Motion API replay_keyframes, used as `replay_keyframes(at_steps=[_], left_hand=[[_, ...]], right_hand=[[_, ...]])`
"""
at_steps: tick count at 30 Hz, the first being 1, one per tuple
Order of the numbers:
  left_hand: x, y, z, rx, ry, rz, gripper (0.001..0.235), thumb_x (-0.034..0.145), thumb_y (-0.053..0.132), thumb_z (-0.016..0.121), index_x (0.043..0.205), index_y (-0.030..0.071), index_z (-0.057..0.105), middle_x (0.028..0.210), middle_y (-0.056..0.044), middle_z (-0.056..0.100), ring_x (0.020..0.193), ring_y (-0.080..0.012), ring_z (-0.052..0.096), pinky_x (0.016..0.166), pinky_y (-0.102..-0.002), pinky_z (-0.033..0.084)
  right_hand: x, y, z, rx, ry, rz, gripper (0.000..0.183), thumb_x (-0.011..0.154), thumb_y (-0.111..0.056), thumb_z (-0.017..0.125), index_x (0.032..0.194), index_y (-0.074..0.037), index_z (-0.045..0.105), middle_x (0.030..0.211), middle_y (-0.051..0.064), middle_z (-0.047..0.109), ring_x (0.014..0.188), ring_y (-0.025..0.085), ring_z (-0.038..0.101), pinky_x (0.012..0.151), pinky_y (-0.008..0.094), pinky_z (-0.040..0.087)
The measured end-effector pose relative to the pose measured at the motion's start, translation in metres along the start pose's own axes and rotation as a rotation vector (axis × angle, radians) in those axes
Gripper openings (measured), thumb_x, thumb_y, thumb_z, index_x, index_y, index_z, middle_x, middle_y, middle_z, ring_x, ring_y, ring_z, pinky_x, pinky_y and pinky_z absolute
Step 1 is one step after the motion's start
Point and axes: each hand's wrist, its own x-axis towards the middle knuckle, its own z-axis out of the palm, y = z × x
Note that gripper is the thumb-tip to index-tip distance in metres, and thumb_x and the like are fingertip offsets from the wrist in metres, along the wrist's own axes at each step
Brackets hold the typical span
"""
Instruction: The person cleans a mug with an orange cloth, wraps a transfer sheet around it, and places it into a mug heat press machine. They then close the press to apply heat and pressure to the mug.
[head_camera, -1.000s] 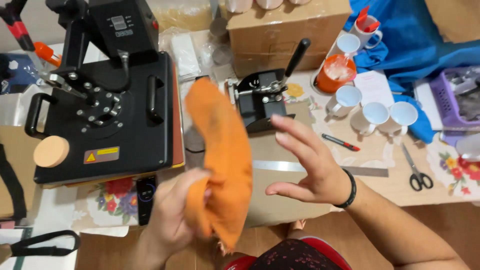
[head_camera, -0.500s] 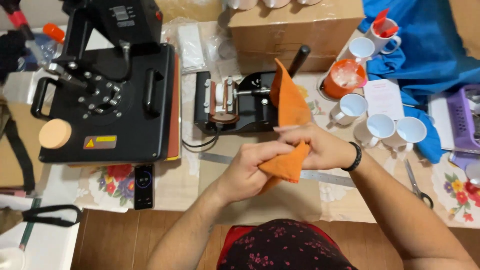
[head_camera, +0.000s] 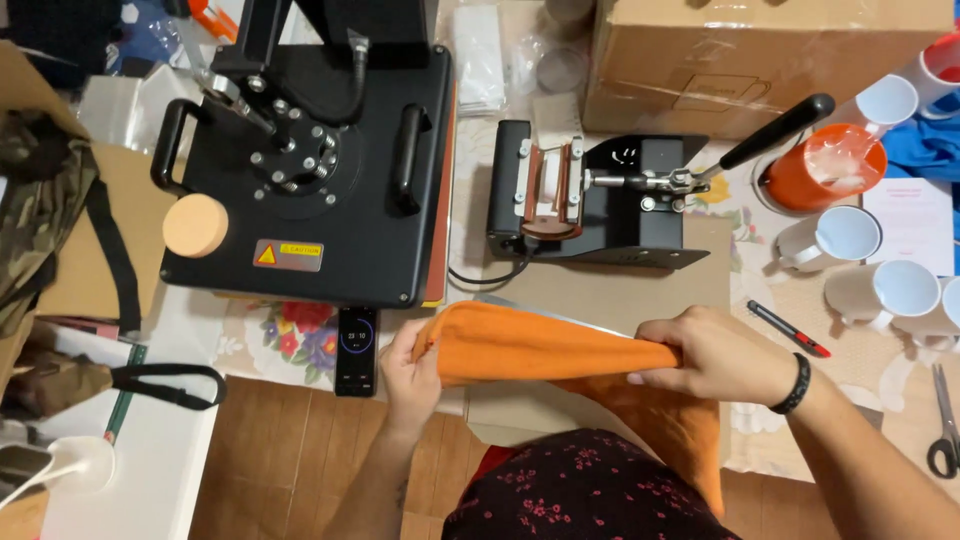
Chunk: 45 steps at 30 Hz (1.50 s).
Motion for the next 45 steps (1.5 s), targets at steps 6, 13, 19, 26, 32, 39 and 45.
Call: replay_keyframes(at_steps=[6,13,19,26,32,39,45], left_hand=[[0.036,0.016,-0.008,-0.31,-0.413,-0.187,0.03,0.096,0.008,0.059,0.115,0.011,0.037,0.11,-0.008,0.048,0.1,-0.015,0.053,0.086,-0.028,0.046],[0.062,0.02,0.003,-0.545,-0.578,-0.071,0.042,0.069,-0.023,0.05,0.058,0.012,0.072,0.126,-0.023,0.067,0.118,-0.0345,0.066,0.1,-0.044,0.054],[0.039,0.018,0.053,0.248,-0.272,0.28,0.043,0.085,-0.02,0.046,0.109,0.003,0.074,0.126,-0.019,0.065,0.119,-0.0351,0.063,0.106,-0.045,0.05],[-0.041,-0.015,0.085,0.514,-0.603,0.19,0.025,0.09,0.019,0.07,0.113,0.011,0.066,0.159,-0.02,0.03,0.144,-0.0413,0.032,0.11,-0.061,0.032],[-0.043,0.031,0.099,0.36,-0.947,0.07,0.103,0.077,0.058,0.071,0.153,0.005,0.027,0.166,-0.015,0.02,0.152,-0.0336,0.024,0.121,-0.058,0.017],[-0.052,-0.015,0.129,-0.055,-0.498,-0.211,0.019,0.102,0.016,0.057,0.117,0.007,0.065,0.079,-0.011,0.069,0.073,-0.0183,0.064,0.066,-0.036,0.054],[-0.031,0.019,0.13,-0.167,-0.357,-0.351,0.028,0.105,0.028,0.055,0.086,0.011,0.066,0.062,0.001,0.06,0.061,-0.0098,0.052,0.057,-0.026,0.047]], right_hand=[[-0.024,-0.001,0.006,0.226,0.291,-0.101,0.022,0.088,-0.034,0.068,0.083,-0.013,0.069,0.084,0.003,0.064,0.072,0.019,0.063,0.069,0.029,0.053],[-0.043,0.013,0.045,0.252,0.584,0.186,0.017,0.091,-0.028,0.062,0.099,-0.015,0.069,0.074,-0.006,0.069,0.058,0.013,0.059,0.06,0.026,0.046],[-0.05,-0.002,0.016,0.261,0.38,0.051,0.017,0.085,-0.033,0.067,0.087,-0.021,0.079,0.068,-0.012,0.085,0.052,0.004,0.073,0.056,0.021,0.053],[-0.059,0.043,0.083,1.205,0.22,0.016,0.016,0.097,-0.016,0.062,0.089,-0.005,0.054,0.076,0.007,0.057,0.06,0.014,0.051,0.052,0.025,0.041],[-0.017,0.012,0.108,1.027,0.071,0.155,0.05,0.096,-0.025,0.054,0.143,-0.011,0.047,0.117,0.007,0.064,0.101,0.016,0.063,0.092,0.027,0.049],[0.033,0.018,0.115,0.952,0.493,0.068,0.038,0.093,-0.011,0.068,0.13,-0.005,0.062,0.101,0.012,0.076,0.092,0.017,0.068,0.084,0.036,0.058],[0.025,0.001,0.122,0.831,0.426,0.025,0.099,0.072,-0.016,0.09,0.155,-0.012,0.037,0.13,0.016,0.065,0.118,0.026,0.062,0.102,0.045,0.05]])
